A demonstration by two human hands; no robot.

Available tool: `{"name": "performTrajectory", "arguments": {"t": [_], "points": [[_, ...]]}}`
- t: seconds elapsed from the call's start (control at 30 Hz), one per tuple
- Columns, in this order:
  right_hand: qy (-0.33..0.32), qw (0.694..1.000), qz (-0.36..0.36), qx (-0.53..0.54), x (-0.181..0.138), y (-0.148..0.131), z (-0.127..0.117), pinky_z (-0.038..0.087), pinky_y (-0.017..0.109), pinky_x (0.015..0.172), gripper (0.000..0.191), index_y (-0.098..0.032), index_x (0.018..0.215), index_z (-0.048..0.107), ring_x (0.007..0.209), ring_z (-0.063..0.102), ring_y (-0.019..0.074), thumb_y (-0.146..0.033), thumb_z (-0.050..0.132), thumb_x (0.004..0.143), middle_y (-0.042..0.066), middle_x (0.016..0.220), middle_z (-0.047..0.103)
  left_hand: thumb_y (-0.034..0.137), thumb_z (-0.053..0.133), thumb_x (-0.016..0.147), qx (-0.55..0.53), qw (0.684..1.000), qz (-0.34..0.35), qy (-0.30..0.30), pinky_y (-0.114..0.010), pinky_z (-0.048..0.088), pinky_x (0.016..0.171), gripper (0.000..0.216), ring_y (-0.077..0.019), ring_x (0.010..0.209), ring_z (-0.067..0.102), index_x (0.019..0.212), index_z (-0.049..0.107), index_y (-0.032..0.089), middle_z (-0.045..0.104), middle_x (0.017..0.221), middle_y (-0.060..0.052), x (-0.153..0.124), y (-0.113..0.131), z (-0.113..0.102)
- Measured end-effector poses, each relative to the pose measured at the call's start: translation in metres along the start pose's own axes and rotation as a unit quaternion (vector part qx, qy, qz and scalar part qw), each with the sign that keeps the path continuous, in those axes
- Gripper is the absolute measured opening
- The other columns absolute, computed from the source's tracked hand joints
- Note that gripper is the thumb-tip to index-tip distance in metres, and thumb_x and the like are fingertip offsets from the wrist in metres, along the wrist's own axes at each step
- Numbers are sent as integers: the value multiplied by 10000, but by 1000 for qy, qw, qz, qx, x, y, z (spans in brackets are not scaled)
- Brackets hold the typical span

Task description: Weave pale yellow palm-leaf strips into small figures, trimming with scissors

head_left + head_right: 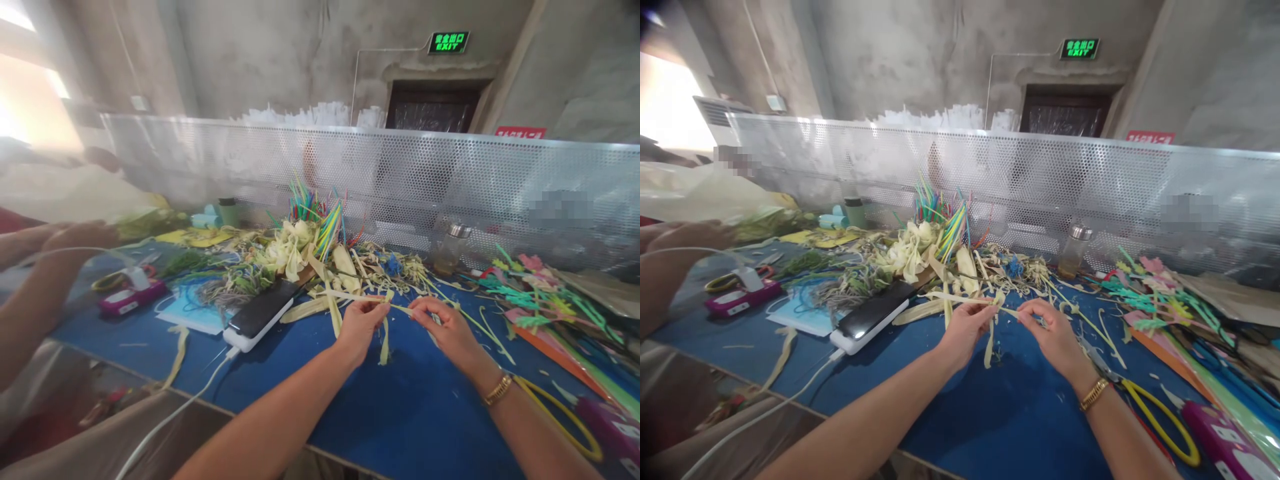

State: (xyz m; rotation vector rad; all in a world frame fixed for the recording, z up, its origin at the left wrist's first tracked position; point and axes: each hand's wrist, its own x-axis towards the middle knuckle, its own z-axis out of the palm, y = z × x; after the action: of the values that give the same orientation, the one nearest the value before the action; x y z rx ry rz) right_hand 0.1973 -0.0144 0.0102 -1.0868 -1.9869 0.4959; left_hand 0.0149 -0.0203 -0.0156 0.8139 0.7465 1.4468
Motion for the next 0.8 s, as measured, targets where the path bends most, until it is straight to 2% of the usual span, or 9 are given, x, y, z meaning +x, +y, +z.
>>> {"name": "performTrajectory", "arguments": {"t": [0.13, 0.23, 0.37, 0.47, 0.6, 0.8], "points": [[-7, 1000, 16, 10, -1, 1, 0, 424, 347, 902, 280, -221, 746, 649, 972, 595, 234, -460, 543, 848, 57, 973, 667, 341, 834, 538, -3, 1000, 11, 12, -200, 287, 479, 410, -56, 455, 393, 831, 599, 178, 482, 526, 72, -2, 2, 0], [-41, 997, 64, 32, -2, -3, 0, 439, 336, 872, 281, -221, 804, 649, 941, 597, 230, -478, 544, 844, 52, 951, 665, 371, 829, 537, 14, 1000, 10, 2, -204, 292, 489, 387, -58, 466, 400, 765, 587, 173, 483, 529, 67, -4, 3, 1], [-98, 980, 115, 130, -5, -11, 8, 454, 311, 858, 297, -215, 926, 636, 934, 602, 216, -486, 553, 840, 45, 944, 664, 409, 810, 549, 47, 998, -21, -29, -214, 302, 517, 376, -69, 508, 431, 755, 636, 148, 537, 573, 35, -7, 2, 2], [-81, 972, 126, 179, -6, -15, 17, 467, 289, 816, 304, -198, 895, 629, 869, 604, 198, -486, 551, 839, 43, 884, 659, 405, 793, 572, 63, 996, -37, -49, -216, 301, 536, 352, -71, 534, 431, 759, 674, 131, 563, 595, 15, -8, 0, 3], [-49, 978, 136, 150, -8, -14, 22, 457, 271, 726, 356, -193, 759, 609, 734, 562, 173, -513, 490, 862, 15, 704, 602, 423, 772, 596, 81, 993, -36, -75, -221, 282, 539, 339, -72, 540, 404, 738, 699, 124, 557, 595, 5, -9, -3, 3], [-54, 990, 109, 78, -10, -14, 19, 430, 264, 735, 307, -201, 765, 620, 734, 546, 165, -488, 540, 841, 2, 728, 595, 426, 776, 587, 56, 997, -26, -48, -222, 267, 531, 369, -68, 528, 374, 786, 706, 123, 517, 591, 17, -12, -2, 6]]}}
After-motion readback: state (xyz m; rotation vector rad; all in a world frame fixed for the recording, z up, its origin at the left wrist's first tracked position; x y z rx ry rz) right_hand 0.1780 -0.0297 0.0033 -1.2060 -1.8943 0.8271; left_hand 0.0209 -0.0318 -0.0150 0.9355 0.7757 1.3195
